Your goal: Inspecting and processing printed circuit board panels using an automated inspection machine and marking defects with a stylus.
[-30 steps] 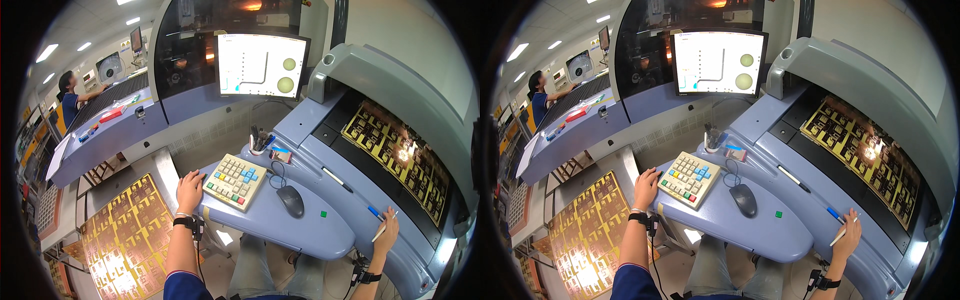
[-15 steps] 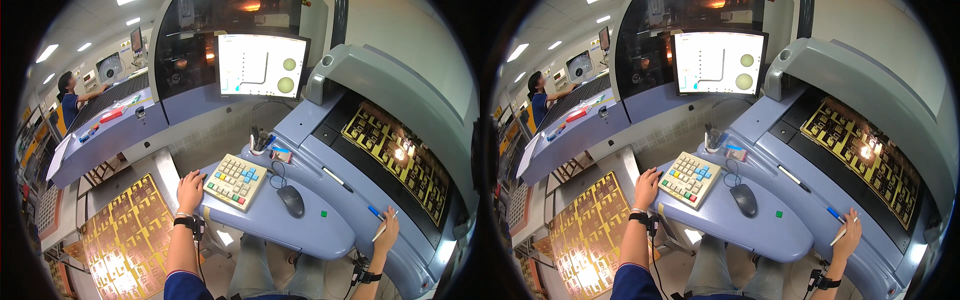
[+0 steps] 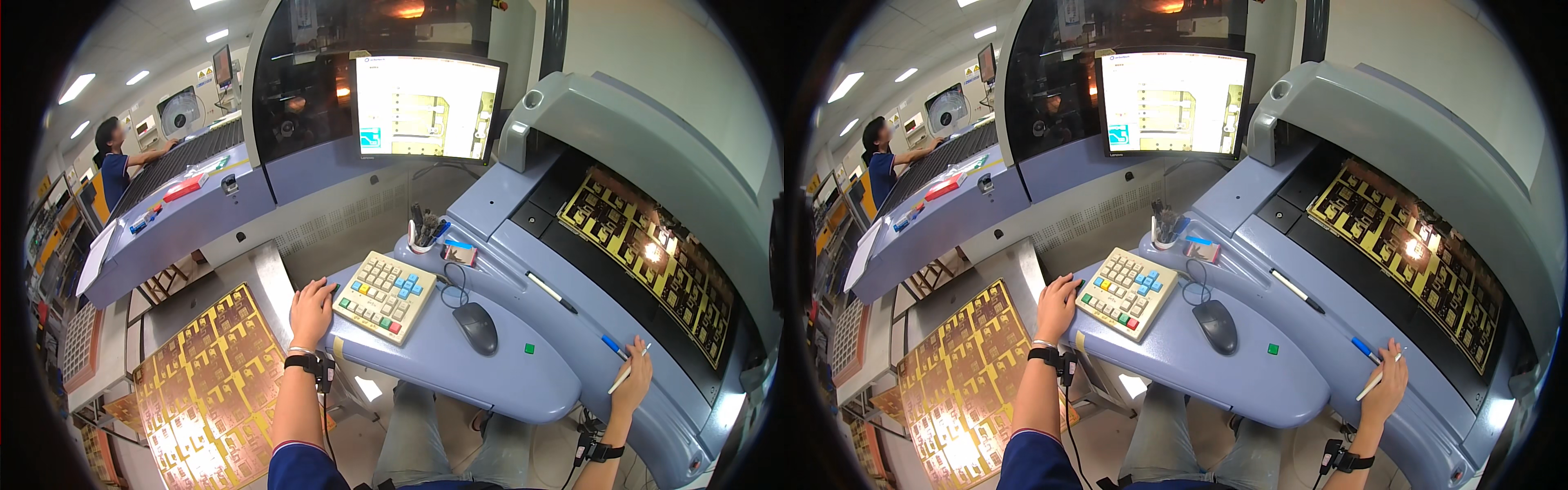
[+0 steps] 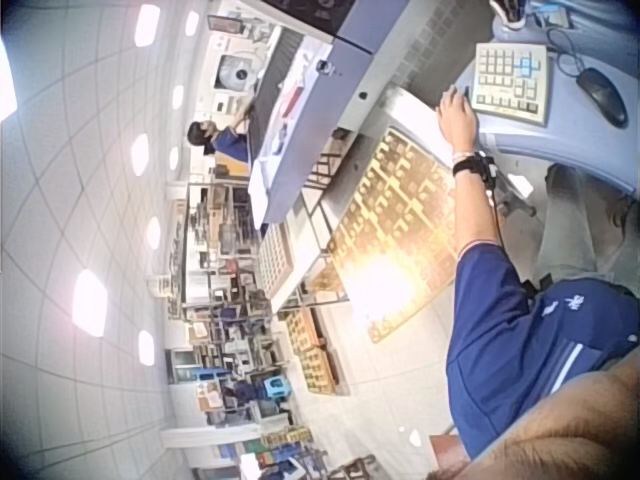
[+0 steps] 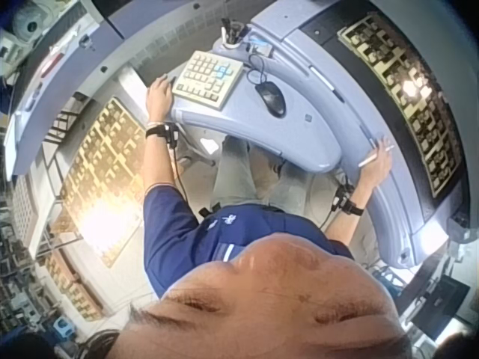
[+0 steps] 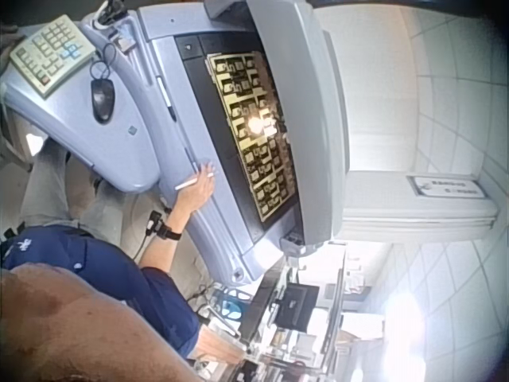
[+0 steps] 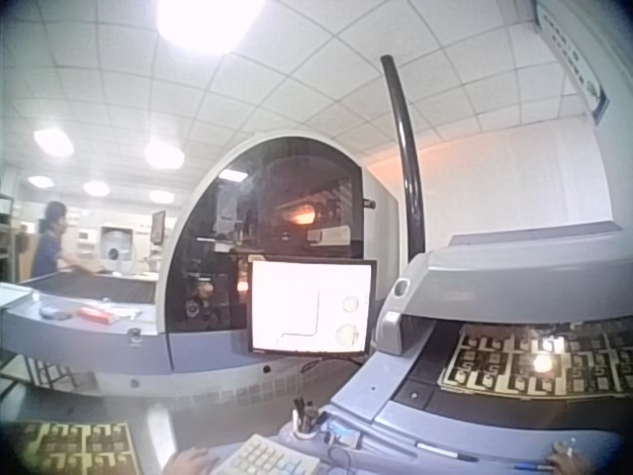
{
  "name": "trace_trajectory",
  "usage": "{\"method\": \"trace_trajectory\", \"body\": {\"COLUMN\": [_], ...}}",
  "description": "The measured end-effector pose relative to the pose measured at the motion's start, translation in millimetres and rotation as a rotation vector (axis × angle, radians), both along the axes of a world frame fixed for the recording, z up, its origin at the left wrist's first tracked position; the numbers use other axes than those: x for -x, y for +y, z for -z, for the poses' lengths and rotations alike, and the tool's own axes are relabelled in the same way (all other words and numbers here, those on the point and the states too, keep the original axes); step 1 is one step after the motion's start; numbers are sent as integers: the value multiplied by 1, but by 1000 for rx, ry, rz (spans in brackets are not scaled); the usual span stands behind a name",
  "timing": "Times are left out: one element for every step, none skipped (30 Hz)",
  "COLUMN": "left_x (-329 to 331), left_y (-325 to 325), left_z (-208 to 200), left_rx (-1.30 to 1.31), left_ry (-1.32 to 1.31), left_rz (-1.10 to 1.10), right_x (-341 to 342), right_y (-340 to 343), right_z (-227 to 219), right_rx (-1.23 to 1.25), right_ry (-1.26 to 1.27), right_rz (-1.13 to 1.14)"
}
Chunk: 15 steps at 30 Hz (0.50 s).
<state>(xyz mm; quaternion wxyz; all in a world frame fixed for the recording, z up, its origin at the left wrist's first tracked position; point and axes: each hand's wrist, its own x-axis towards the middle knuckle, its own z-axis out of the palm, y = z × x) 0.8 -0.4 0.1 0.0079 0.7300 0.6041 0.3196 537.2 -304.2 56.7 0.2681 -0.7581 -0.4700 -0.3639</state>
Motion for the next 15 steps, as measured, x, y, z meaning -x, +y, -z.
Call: {"method": "trace_trajectory", "body": {"left_x": [0, 0, 1, 1, 0, 0, -1, 0, 0, 0, 0, -1, -1, -1, -1], "left_y": [0, 0, 0, 0, 0, 0, 0, 0, 1, 1, 1, 1, 0, 0, 0], "left_z": [0, 0, 0, 0, 0, 0, 0, 0, 0, 0, 0, 0, 0, 0, 0], "left_rx": [-2, -3, -4, -6, -7, -4, -1, -2, 5, 12, 11, 6, 1, 0, -10], "left_ry": [-1, -2, 1, 3, 2, 0, -1, -1, 6, 12, 12, 8, 4, 4, 0], "left_rz": [2, 1, 0, -1, 0, -1, -2, -2, -2, -1, 0, -2, -3, -2, -4], "right_x": [0, 0, 0, 0, 1, 1, 1, 1, 1, 1, 0, -1, -1, -2, -1], "right_y": [0, 0, 0, 0, 0, 0, 0, 0, 0, 0, 0, 0, -1, 0, 0], "right_z": [0, 0, 0, 0, 0, 0, -1, -1, 0, 0, 0, 1, 1, 2, 2], "right_rx": [-1, -1, -2, -4, -6, -7, -7, -7, -8, -8, -8, -9, -10, -12, -12], "right_ry": [4, 7, 7, 12, 16, 15, 13, 12, 12, 11, 10, 9, 5, 1, 1], "right_rz": [-1, -3, -3, -4, -3, -2, -1, -2, -2, -6, -9, -9, -9, -9, -8]}}
